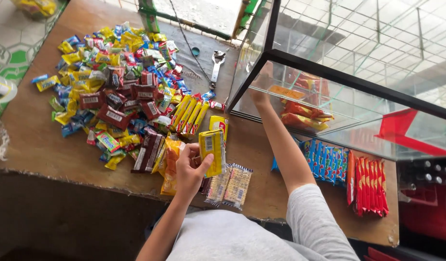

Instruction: Organizing and stocking various packaged snacks into a glass display shelf.

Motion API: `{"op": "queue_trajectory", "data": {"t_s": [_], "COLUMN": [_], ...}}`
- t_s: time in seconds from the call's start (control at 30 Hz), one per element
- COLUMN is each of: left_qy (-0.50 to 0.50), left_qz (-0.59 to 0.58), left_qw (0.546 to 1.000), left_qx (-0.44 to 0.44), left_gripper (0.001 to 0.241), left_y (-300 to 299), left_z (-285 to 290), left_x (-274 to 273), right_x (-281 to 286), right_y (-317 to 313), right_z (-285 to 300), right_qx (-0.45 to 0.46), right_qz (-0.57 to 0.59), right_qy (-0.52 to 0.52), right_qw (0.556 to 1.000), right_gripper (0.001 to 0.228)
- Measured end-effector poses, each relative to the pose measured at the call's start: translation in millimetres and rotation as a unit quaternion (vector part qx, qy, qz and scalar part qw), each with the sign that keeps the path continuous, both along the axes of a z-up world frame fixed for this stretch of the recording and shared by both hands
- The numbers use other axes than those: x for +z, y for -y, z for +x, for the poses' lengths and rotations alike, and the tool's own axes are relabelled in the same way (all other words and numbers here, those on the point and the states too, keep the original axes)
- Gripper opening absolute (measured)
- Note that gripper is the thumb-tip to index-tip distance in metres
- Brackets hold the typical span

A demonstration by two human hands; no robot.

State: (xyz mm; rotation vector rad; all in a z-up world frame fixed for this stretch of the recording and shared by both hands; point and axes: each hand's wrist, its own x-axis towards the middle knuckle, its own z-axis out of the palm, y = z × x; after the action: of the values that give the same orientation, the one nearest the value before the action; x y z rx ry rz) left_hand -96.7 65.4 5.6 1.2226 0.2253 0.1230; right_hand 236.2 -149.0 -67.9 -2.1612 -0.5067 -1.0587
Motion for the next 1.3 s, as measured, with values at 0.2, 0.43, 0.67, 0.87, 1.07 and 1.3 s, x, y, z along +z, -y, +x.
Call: {"op": "queue_trajectory", "data": {"t_s": [0.2,0.43,0.67,0.87,1.07,1.3], "left_qy": [0.0,-0.011,-0.019,-0.005,-0.014,-0.019], "left_qz": [0.012,0.024,0.026,0.029,0.05,0.051], "left_qw": [1.0,0.998,0.998,0.998,0.997,0.998], "left_qx": [0.018,0.052,0.048,0.058,0.054,0.026], "left_gripper": [0.022,0.023,0.023,0.023,0.024,0.024], "left_y": [10,-1,-7,-11,-12,-10], "left_z": [-18,-26,-25,-29,-25,-19], "left_x": [-13,-11,-7,-14,-4,-3], "right_x": [40,24,4,-4,-1,-27], "right_y": [-7,12,8,18,15,36], "right_z": [-23,-7,8,16,6,51], "right_qx": [0.044,0.054,-0.043,-0.013,0.06,-0.014], "right_qz": [-0.076,-0.207,-0.21,-0.062,-0.071,-0.233], "right_qy": [0.0,-0.004,-0.003,-0.116,-0.091,-0.216], "right_qw": [0.996,0.977,0.977,0.991,0.992,0.948], "right_gripper": [0.029,0.019,0.015,0.015,0.034,0.021]}}
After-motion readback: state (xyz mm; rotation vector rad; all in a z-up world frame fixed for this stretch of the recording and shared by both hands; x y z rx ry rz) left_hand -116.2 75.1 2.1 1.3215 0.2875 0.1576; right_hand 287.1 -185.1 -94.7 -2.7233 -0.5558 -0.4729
